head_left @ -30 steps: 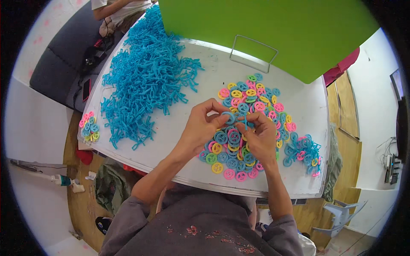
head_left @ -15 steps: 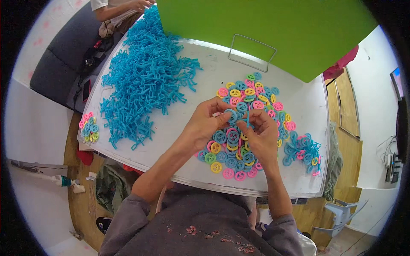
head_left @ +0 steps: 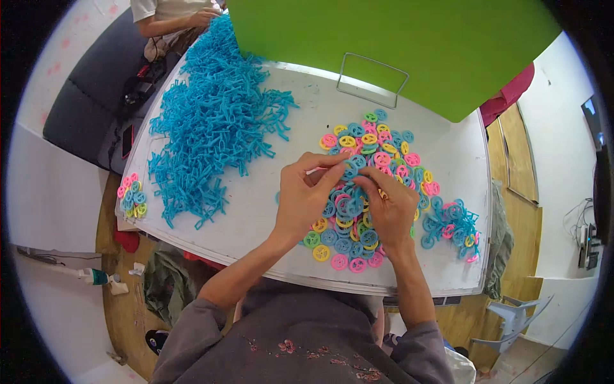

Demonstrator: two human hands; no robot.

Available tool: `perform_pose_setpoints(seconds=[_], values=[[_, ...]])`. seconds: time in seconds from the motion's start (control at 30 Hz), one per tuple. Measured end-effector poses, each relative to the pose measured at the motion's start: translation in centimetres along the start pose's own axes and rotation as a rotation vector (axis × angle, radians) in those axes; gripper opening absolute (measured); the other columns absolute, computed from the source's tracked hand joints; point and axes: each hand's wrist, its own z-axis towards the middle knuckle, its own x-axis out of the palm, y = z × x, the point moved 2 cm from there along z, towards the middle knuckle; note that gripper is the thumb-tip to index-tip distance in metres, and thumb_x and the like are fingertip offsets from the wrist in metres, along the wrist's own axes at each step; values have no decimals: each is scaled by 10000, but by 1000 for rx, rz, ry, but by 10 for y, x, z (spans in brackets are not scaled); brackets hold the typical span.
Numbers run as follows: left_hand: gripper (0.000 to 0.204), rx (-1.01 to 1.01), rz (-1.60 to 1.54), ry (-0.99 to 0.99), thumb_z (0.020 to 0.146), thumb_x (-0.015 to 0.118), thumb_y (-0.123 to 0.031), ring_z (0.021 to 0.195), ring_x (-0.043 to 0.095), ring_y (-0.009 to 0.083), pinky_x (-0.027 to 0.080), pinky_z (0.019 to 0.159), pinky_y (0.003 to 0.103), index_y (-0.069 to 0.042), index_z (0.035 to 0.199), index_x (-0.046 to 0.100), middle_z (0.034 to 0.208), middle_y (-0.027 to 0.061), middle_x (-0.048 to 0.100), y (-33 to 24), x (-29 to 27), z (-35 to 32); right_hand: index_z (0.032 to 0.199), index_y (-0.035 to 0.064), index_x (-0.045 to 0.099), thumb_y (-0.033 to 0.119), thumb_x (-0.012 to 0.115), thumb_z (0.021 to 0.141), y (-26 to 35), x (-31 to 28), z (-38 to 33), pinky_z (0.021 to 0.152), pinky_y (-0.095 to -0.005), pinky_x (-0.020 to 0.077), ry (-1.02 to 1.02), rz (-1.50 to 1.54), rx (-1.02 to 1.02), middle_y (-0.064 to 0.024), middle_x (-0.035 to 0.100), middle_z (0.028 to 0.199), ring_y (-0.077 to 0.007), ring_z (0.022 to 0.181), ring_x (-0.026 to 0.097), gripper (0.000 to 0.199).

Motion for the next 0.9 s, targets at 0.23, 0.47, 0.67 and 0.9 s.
perform_pose_setpoints(seconds=[0.23, 0.47, 0.67, 0.9], values=[[209, 155, 236, -63, 891, 570, -30, 830, 619, 131, 535, 732, 251, -13, 1086, 646, 1009, 73, 586, -1, 1, -1, 870, 4, 678, 48, 723, 756, 11, 1, 0, 503, -246, 446, -15, -88, -74, -101, 661, 693, -135, 554, 601, 131], [162, 88, 273, -13, 863, 585, -2, 786, 630, 157, 515, 668, 249, -25, 994, 677, 922, 79, 556, -3, -7, 7, 848, 10, 681, 67, 741, 742, 2, 4, 0, 484, -258, 438, -28, -122, -155, -104, 662, 701, -152, 533, 591, 135], [123, 146, 233, -83, 852, 588, 25, 784, 630, 144, 510, 661, 243, -1, 960, 640, 913, 83, 592, 12, -2, 1, 840, 12, 680, 76, 757, 724, 1, 7, -1, 480, -260, 441, -39, -155, -163, -99, 662, 700, -154, 533, 591, 153], [159, -48, 134, 54, 883, 584, -41, 833, 627, 129, 529, 705, 242, 36, 1019, 615, 922, 75, 634, 8, -8, 7, 845, 18, 679, 79, 761, 722, -2, 7, -2, 480, -261, 443, -65, -176, -195, -93, 659, 694, -156, 536, 593, 160]])
